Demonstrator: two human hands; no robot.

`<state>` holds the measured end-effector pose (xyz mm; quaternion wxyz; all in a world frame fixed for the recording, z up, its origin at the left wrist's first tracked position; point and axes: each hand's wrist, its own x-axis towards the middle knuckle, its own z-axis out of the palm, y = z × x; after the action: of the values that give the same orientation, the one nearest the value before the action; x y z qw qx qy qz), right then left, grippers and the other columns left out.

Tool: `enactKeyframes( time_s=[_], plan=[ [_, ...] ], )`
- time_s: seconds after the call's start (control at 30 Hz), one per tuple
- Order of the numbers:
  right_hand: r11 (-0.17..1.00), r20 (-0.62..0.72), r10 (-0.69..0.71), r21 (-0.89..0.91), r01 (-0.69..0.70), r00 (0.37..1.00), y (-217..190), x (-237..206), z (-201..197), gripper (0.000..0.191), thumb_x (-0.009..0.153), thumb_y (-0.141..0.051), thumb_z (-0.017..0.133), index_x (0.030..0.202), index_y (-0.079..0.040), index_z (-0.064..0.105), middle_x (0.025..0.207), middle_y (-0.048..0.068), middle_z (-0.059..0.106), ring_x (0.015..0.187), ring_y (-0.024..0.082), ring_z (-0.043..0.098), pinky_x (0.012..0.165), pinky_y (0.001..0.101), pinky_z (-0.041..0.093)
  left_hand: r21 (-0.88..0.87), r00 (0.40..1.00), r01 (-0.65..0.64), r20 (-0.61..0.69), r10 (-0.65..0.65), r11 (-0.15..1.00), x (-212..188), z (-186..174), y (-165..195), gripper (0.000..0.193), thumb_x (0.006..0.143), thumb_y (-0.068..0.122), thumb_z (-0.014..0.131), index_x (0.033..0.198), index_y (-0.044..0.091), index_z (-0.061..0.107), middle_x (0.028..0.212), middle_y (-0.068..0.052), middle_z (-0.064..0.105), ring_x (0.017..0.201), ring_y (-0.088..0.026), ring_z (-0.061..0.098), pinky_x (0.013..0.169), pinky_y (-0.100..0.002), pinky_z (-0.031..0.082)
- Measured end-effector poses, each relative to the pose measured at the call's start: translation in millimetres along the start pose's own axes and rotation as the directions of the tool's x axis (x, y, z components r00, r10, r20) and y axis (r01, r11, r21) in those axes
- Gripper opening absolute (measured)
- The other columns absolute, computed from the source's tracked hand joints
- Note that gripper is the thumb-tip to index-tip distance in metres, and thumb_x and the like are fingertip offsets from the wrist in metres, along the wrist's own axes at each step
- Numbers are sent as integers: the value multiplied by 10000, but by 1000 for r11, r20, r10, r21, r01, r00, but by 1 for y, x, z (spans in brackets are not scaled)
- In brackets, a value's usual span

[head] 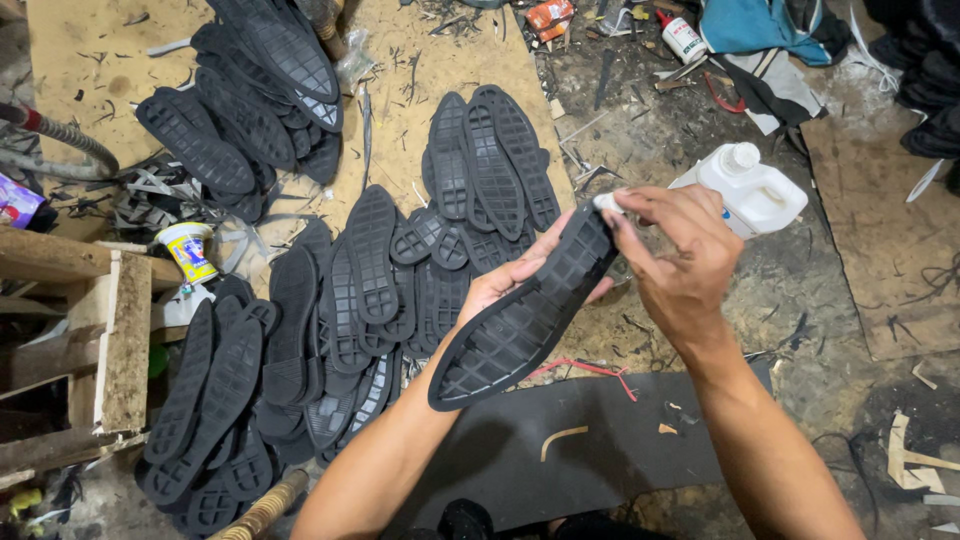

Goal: The person repeatedly picks up black shoe soles from a pile, applies a liquid from a small container using a white applicator to the sole surface, and places the treated soles back on the pile. The process is repeated for multiple soles throughout the clip.

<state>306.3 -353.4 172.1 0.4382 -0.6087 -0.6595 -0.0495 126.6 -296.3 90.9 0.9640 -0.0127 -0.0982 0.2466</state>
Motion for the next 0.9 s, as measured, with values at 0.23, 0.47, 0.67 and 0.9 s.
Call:
enactKeyframes(
  time_s=[0.23, 0.47, 0.67, 0.9],
  plan=[
    [1000, 17, -13, 0, 13, 1000, 4, 5, 2, 181, 937, -22, 820, 1109, -12, 764, 1130, 114, 762, 994, 238, 687, 925, 337, 496, 0, 1000, -1, 14, 1, 1000, -1, -1, 1, 841, 998, 80, 566, 1725, 85, 144, 1693, -116, 333, 1507, -267, 415, 1333, -528, 213],
    [999, 35, 30, -44, -29, 999, 9, -6, -10, 191, 933, -21, 810, 1118, -14, 763, 1109, 112, 759, 968, 227, 674, 917, 338, 469, -60, 998, -55, -12, 54, 997, -2, 4, 7, 809, 975, 48, 532, 1698, 115, 175, 1690, -119, 318, 1524, -272, 394, 1330, -503, 192],
    [997, 59, 12, -78, -8, 998, 5, -13, -9, 165, 923, -31, 814, 1082, -24, 768, 1082, 102, 762, 945, 222, 677, 904, 338, 461, -111, 997, -77, -39, 73, 991, -1, 0, 10, 799, 996, 38, 517, 1709, 98, 161, 1688, -134, 323, 1522, -275, 384, 1339, -510, 176],
    [1000, 13, 18, -2, -18, 1000, 4, 2, 4, 169, 939, -41, 822, 1098, -29, 764, 1103, 97, 763, 948, 205, 682, 918, 336, 474, -30, 999, 40, 35, -39, 999, 1, -12, 0, 695, 1060, 165, 466, 1690, 116, 176, 1654, -112, 385, 1493, -338, 419, 1279, -481, 339]
  ],
)
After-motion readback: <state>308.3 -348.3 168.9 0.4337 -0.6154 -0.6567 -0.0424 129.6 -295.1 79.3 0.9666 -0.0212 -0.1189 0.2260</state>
